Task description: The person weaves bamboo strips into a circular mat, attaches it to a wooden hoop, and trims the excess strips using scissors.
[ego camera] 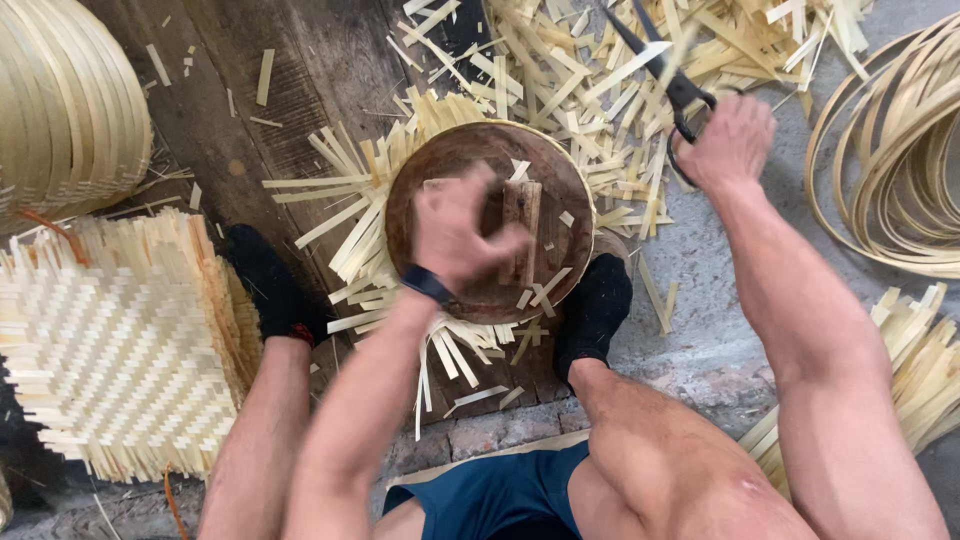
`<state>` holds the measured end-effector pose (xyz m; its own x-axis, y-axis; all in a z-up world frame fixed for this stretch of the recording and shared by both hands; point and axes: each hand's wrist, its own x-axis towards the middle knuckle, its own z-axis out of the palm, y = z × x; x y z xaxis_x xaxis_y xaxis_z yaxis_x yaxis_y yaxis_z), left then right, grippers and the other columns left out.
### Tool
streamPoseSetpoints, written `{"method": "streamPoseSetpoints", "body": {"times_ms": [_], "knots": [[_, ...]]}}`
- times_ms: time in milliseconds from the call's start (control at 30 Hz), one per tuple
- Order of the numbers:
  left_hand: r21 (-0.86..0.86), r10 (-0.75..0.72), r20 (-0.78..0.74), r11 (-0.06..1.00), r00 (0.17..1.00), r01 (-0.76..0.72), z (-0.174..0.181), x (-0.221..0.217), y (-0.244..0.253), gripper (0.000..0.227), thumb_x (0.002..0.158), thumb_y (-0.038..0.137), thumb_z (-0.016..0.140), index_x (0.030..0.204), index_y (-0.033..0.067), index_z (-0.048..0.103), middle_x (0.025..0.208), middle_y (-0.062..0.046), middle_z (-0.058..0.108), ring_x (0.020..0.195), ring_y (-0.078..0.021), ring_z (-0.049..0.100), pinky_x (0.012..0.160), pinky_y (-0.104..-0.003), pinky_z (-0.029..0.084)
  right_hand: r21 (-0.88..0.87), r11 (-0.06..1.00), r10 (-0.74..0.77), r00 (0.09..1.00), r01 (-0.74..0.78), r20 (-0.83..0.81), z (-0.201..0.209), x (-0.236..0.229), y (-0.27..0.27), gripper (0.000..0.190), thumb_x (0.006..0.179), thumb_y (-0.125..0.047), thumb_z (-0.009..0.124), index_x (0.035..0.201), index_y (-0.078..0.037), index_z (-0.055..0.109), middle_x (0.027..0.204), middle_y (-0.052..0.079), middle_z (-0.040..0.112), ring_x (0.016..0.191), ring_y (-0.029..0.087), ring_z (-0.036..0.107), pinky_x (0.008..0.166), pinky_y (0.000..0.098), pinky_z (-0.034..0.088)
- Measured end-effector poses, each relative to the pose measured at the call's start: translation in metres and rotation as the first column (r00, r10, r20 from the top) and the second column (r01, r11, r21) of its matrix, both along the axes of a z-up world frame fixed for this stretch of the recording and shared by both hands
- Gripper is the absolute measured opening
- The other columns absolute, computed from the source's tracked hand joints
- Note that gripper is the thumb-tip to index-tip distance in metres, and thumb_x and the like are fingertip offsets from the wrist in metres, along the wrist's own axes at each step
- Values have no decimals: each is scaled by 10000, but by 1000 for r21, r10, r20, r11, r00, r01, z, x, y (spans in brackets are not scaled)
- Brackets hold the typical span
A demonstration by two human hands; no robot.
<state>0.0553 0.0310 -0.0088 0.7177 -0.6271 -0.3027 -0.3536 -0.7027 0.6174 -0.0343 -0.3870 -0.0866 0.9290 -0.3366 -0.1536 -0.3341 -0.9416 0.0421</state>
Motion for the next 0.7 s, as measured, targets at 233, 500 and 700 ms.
{"method": "streamPoseSetpoints", "body": {"times_ms": [233, 500, 700], "knots": [[92, 86, -186, 993, 979, -70, -24, 160, 12, 881, 638, 419, 911, 1364, 36, 590, 1293, -212, 659, 1142, -321, 645, 994, -408, 517, 549, 811, -196, 978, 201, -70, 32, -8, 70, 615, 872, -377, 853, 1315, -14, 628, 1285, 228, 545, 1145, 325, 508, 962, 559, 438], [431, 183, -381, 902, 906, -1, -32, 166, -21, 775, 618, 424, 1022, 1139, -52, 701, 1179, -216, 719, 1124, -324, 699, 1012, -409, 548, 790, 421, -185, 895, 445, -406, 25, 57, 128, 303, 815, -231, 872, 1054, -62, 795, 906, 80, 782, 741, 127, 681, 696, 302, 566], [349, 243, -400, 932, 884, -98, -12, 158, -30, 635, 617, 273, 960, 1187, 92, 747, 1185, -144, 744, 1106, -283, 696, 1015, -416, 512, 759, 352, -214, 836, 548, -505, 29, 68, 120, 280, 776, -190, 904, 994, -45, 803, 885, 88, 781, 726, 130, 678, 670, 302, 556]]}}
